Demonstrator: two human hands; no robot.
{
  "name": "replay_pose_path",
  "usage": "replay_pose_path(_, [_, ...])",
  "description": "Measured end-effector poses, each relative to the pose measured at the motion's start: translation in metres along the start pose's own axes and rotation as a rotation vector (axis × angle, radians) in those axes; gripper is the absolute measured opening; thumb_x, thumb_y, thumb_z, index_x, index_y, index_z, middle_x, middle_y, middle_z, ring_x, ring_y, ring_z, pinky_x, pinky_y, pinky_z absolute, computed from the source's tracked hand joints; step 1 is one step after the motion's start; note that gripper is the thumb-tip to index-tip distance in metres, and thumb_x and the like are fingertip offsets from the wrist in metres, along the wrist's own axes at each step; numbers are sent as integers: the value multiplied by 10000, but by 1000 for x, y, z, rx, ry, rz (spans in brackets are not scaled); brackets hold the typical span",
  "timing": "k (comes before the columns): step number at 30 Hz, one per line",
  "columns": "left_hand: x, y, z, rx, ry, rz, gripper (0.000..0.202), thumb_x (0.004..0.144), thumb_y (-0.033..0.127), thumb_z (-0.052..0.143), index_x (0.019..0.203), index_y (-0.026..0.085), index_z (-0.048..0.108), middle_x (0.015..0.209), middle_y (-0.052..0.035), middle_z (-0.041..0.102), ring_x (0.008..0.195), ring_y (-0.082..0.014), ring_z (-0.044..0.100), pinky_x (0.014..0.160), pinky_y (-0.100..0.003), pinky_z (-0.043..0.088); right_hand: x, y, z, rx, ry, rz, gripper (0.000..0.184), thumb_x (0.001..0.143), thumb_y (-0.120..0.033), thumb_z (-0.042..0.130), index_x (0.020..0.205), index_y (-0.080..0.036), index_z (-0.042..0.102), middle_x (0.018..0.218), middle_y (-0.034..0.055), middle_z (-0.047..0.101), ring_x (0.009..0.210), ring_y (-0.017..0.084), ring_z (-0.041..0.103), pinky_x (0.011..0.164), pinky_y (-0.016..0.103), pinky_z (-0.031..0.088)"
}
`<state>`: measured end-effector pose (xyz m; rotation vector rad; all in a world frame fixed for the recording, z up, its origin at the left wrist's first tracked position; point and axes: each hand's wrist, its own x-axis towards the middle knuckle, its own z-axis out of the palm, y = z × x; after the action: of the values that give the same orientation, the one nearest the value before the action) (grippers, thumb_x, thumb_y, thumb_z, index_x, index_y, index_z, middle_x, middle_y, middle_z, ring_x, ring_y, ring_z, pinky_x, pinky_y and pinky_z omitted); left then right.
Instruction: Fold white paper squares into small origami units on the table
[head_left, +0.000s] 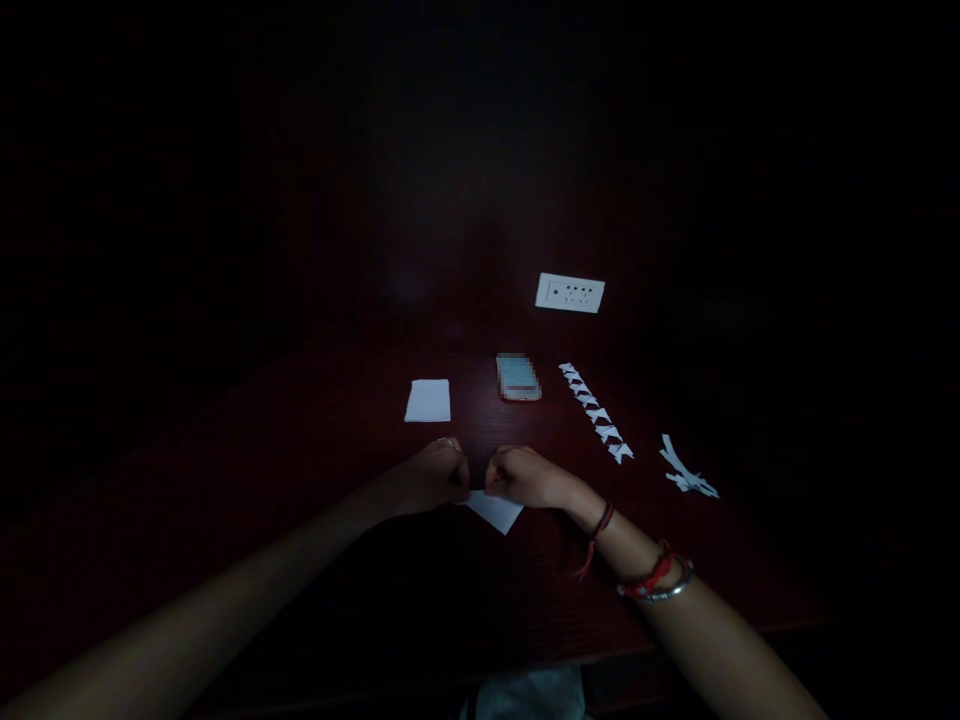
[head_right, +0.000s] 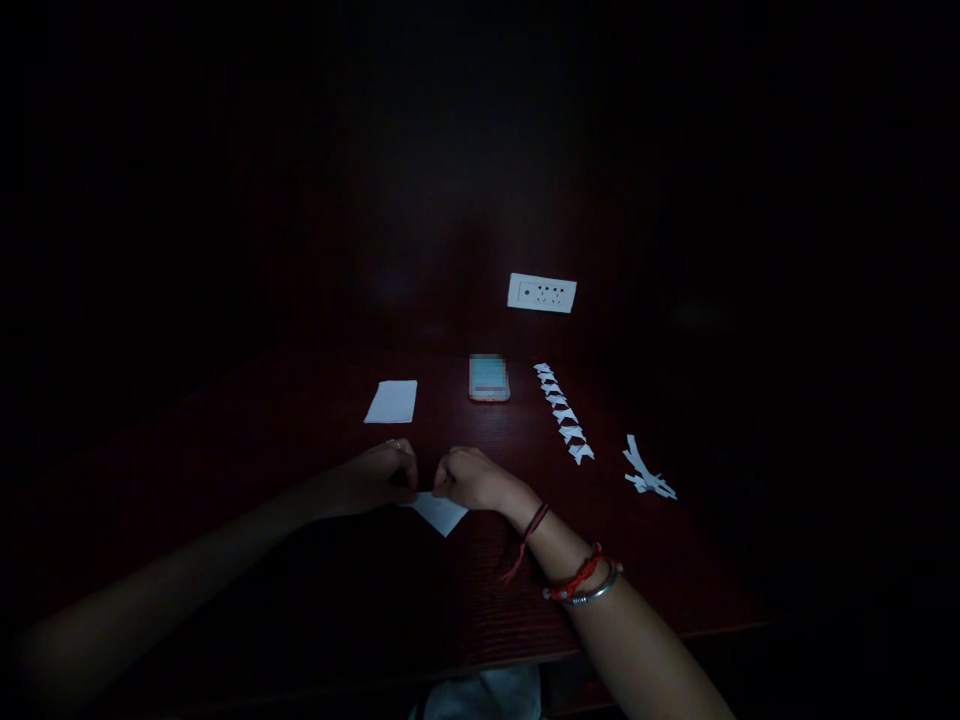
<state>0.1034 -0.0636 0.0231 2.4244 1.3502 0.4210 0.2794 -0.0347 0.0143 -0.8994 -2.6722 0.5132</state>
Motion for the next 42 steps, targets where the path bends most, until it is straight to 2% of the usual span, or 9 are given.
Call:
replay_pose_path(3, [0, -3, 2, -11, 44, 40, 59, 657, 203, 500, 642, 163, 540, 768, -6, 468, 780, -144, 449, 684, -245, 350, -1, 0, 0, 27, 36, -4, 112, 664, -80, 500, 669, -140, 595, 664, 8, 558, 613, 80, 485, 575, 177, 361])
replay_pose_path(8, [7, -6, 3, 44, 222, 95, 65, 697, 162, 437, 669, 159, 496, 785, -8, 457, 772, -140, 442, 704, -256, 344, -2, -4, -6, 44, 235, -5, 94, 677, -97, 502, 701, -149, 576, 709, 4, 508, 646, 80, 467, 598, 181, 355])
replay_pose_path(11, [12, -5, 1, 60, 275, 123, 64, 718, 163, 428, 715, 164, 492, 816, -9, 447, 783, -140, 436, 713, -261, 347, -2, -6, -10, 24, 321, 13, 99, 680, -81, 496, 706, -152, 560, 731, 3, 479, 671, 86, 457, 631, 198, 343])
replay_pose_path(18, [12, 5, -2, 85, 393, 194, 69, 724, 151, 452, 716, 175, 515, 913, -20, 401, 872, -153, 405, 780, -283, 339, -4, -12, -13, -80, 397, -3, 61, 728, -181, 499, 738, -172, 558, 765, 2, 484, 742, 116, 450, 702, 259, 270])
replay_pose_path(23, [8, 13, -5, 106, 416, 228, 75, 708, 134, 460, 710, 181, 519, 971, -22, 387, 927, -174, 385, 802, -310, 334, -6, -12, -18, -45, 370, -62, 46, 706, -159, 505, 691, -161, 548, 720, -11, 490, 701, 99, 454, 678, 233, 280])
replay_pose_path(29, [7, 8, -10, 124, 427, 185, 81, 719, 159, 449, 700, 182, 524, 958, -15, 387, 892, -165, 406, 800, -308, 341, -14, 7, -27, 15, 388, -63, 76, 657, -85, 477, 627, -141, 519, 670, -11, 468, 636, 88, 437, 602, 198, 324])
replay_pose_path(34, [7, 3, -7, 129, 433, 176, 95, 735, 162, 433, 705, 177, 522, 943, -19, 389, 881, -153, 415, 797, -285, 348, -18, 15, -29, 33, 414, -79, 69, 707, -129, 465, 706, -144, 533, 718, 7, 494, 675, 100, 452, 631, 212, 346])
replay_pose_path(37, [6, 5, -7, 162, 460, 228, 95, 741, 160, 432, 733, 183, 523, 967, -25, 394, 935, -167, 396, 819, -299, 334, -18, 10, -26, -44, 422, -135, 95, 731, -191, 486, 801, -157, 542, 785, 22, 504, 753, 119, 449, 697, 242, 335])
replay_pose_path(42, [3, 8, -15, 307, 460, 317, 111, 765, 164, 413, 769, 179, 523, 1025, -40, 424, 1019, -189, 363, 861, -334, 295, -20, -2, -23, -295, 467, -166, 139, 779, -205, 423, 754, -158, 552, 765, 40, 502, 779, 150, 405, 742, 298, 284])
